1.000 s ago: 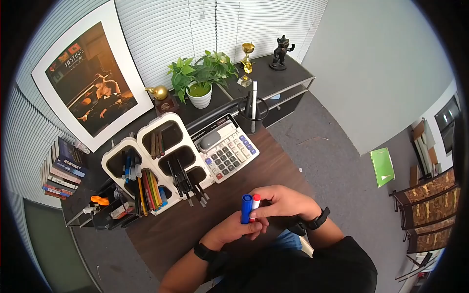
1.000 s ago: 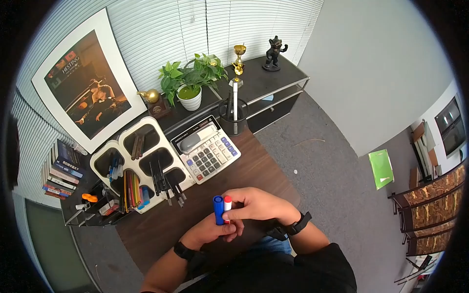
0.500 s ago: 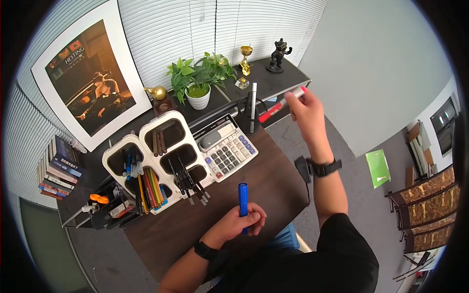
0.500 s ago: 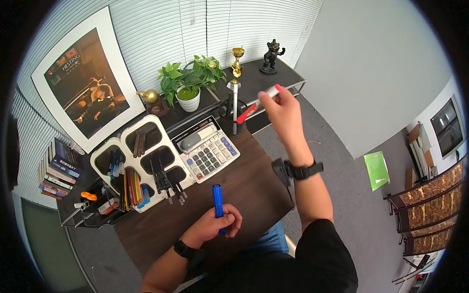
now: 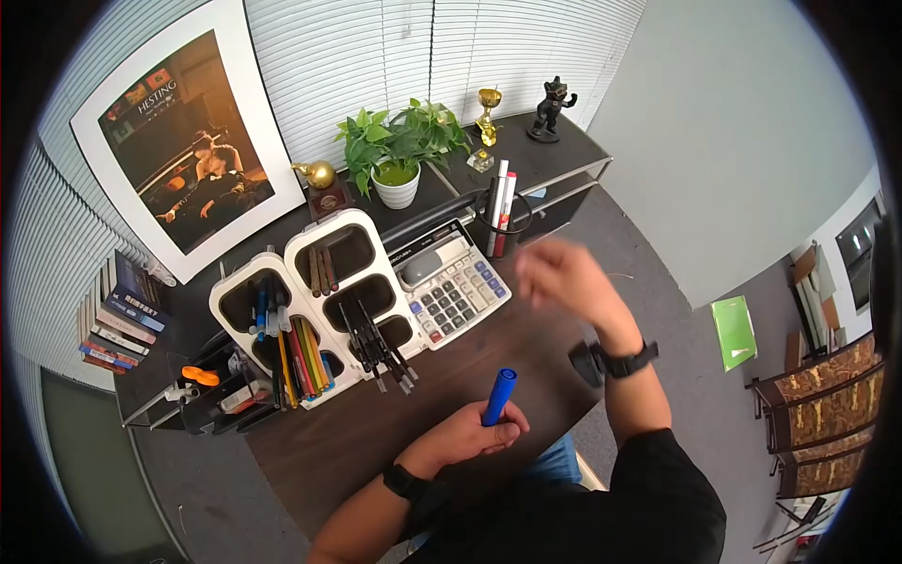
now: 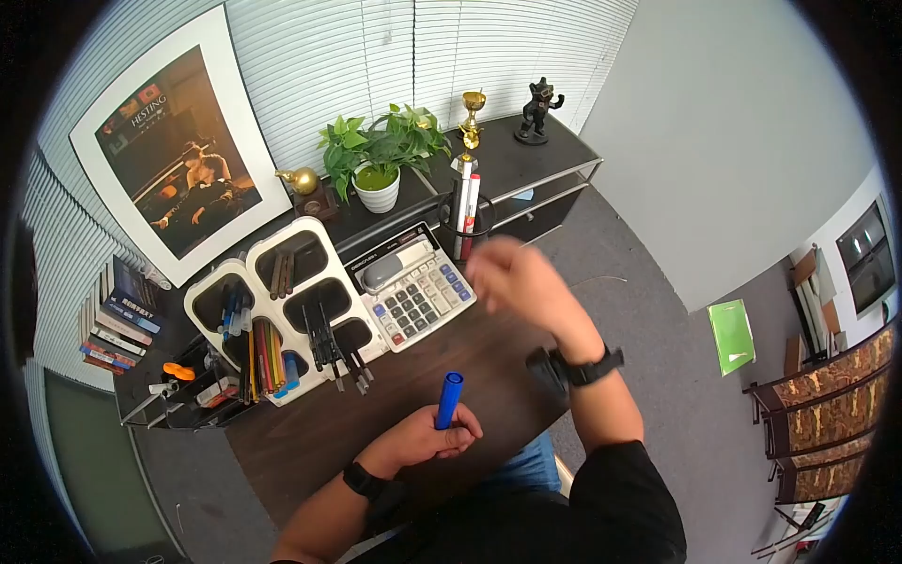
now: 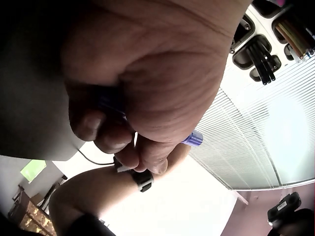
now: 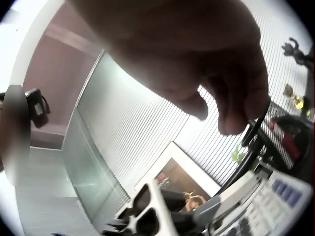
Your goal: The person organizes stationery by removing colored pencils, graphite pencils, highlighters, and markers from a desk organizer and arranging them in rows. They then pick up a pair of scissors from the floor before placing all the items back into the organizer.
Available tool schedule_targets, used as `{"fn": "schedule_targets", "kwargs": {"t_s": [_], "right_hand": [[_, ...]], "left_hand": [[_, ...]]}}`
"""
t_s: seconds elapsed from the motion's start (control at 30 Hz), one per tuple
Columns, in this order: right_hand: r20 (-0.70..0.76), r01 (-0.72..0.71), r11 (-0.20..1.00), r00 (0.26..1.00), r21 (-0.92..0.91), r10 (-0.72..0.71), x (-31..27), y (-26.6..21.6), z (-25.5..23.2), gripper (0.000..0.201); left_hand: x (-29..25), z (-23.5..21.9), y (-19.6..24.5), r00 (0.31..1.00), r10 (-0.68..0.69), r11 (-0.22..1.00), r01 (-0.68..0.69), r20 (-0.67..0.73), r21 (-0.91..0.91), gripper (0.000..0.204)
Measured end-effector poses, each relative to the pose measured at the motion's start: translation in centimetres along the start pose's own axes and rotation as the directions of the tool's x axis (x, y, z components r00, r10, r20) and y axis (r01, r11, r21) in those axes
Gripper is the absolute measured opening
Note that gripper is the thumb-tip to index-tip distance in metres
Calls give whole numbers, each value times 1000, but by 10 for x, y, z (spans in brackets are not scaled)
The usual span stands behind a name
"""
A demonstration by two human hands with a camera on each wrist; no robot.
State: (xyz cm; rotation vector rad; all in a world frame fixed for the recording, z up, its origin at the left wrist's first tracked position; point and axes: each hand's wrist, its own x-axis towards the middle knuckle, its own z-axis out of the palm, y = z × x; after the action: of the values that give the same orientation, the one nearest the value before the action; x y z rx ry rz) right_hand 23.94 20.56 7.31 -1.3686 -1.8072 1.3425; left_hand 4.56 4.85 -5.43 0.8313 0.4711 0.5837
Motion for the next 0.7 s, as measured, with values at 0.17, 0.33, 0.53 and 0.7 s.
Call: {"fn": "schedule_targets", "kwargs": {"t_s": [0.17,0.33,0.53,0.7], "right_hand": [[582,266,961,771,78,-260,-59,25,27,40],[539,283,959,812,-27,-224,-64,11,34,32],[-478,274,939,809,-210,-343,-7,-32,-27,25],[-560,104,953,789,-284,-253,67,-14,-60,36]], "left_hand": [[0,1,3,998,-61,997,62,-18,51,23],[2,-2,1,995,-88,981,80,38,176,34],[5,-5,-4,996,-2,1000,3,91,-14,36],[6,-1,-4,991,-114,987,104,76,125,28]]}}
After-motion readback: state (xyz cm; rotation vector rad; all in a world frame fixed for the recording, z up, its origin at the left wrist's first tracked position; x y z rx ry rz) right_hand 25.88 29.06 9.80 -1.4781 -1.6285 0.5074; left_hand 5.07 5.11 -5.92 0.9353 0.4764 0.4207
